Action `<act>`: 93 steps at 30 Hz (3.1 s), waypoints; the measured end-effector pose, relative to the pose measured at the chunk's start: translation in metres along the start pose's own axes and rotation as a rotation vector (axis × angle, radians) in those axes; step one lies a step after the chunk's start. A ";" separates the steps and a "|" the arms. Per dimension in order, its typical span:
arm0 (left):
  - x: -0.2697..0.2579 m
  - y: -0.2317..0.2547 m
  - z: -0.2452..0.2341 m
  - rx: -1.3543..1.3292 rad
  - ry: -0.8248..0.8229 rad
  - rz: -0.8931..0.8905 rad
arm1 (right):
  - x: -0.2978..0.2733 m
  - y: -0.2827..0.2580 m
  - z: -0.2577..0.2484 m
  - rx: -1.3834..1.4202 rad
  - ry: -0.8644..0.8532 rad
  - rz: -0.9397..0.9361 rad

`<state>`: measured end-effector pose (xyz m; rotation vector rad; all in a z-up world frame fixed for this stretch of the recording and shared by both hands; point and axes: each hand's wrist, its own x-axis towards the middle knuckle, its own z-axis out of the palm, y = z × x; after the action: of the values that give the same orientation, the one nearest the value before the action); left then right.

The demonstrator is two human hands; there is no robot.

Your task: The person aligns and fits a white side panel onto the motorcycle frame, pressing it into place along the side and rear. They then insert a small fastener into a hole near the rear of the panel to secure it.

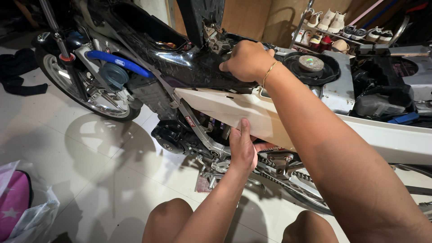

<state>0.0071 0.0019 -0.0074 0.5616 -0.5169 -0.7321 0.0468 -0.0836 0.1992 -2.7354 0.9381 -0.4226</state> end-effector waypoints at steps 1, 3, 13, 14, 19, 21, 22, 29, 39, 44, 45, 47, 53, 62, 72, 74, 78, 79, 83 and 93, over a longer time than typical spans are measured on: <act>-0.001 0.000 -0.001 0.001 -0.020 0.011 | 0.000 0.000 0.000 0.005 -0.001 0.002; -0.002 0.001 -0.003 0.003 -0.051 0.029 | 0.002 0.000 0.000 0.018 0.004 0.003; -0.006 -0.006 -0.013 0.025 -0.071 0.030 | 0.005 0.001 0.004 0.031 0.022 0.033; -0.005 -0.006 -0.014 0.031 -0.069 0.019 | 0.005 0.000 0.003 0.023 0.025 0.038; -0.002 -0.012 -0.022 -0.029 -0.076 -0.012 | -0.002 -0.002 0.001 -0.029 0.039 0.033; 0.004 -0.019 -0.023 -0.074 -0.066 -0.068 | -0.003 -0.002 -0.001 -0.062 0.096 0.035; 0.006 -0.023 -0.023 -0.095 -0.063 -0.111 | -0.005 -0.001 -0.001 -0.063 0.137 0.026; 0.008 -0.022 -0.035 -0.121 -0.213 -0.153 | -0.006 -0.005 -0.005 -0.057 0.032 0.034; 0.010 -0.009 -0.044 -0.155 -0.435 -0.228 | -0.019 -0.011 -0.012 -0.032 0.006 0.056; 0.015 -0.017 -0.057 -0.193 -0.411 -0.275 | -0.028 -0.013 -0.017 -0.033 0.008 0.045; 0.018 -0.019 -0.058 -0.198 -0.404 -0.286 | -0.031 -0.014 -0.018 -0.041 0.018 0.045; 0.021 -0.023 -0.063 -0.205 -0.430 -0.280 | -0.035 -0.013 -0.022 -0.050 0.039 0.041; 0.028 -0.033 -0.083 -0.221 -0.405 -0.309 | -0.031 -0.016 -0.016 -0.100 0.031 0.041; 0.016 -0.028 -0.083 -0.236 -0.482 -0.278 | -0.016 -0.020 -0.007 -0.125 0.032 0.061; 0.005 -0.013 -0.080 -0.193 -0.546 -0.302 | -0.014 -0.018 -0.002 -0.146 0.023 0.047; 0.005 -0.017 -0.079 -0.171 -0.537 -0.311 | -0.012 -0.020 -0.003 -0.103 0.038 0.053; -0.001 -0.024 -0.083 -0.269 -0.584 -0.341 | -0.011 -0.016 -0.001 -0.093 0.002 0.053; 0.001 -0.025 -0.083 -0.266 -0.575 -0.339 | -0.009 -0.014 -0.001 -0.085 0.007 0.050; -0.003 -0.027 -0.085 -0.246 -0.553 -0.338 | -0.004 -0.011 -0.001 -0.081 0.005 0.048; -0.026 -0.033 -0.075 -0.257 -0.569 -0.372 | -0.025 -0.021 0.002 -0.212 0.093 0.025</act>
<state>0.0209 0.0224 -0.0898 0.1986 -0.8388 -1.3082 0.0400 -0.0516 0.1987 -2.9112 1.0981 -0.4740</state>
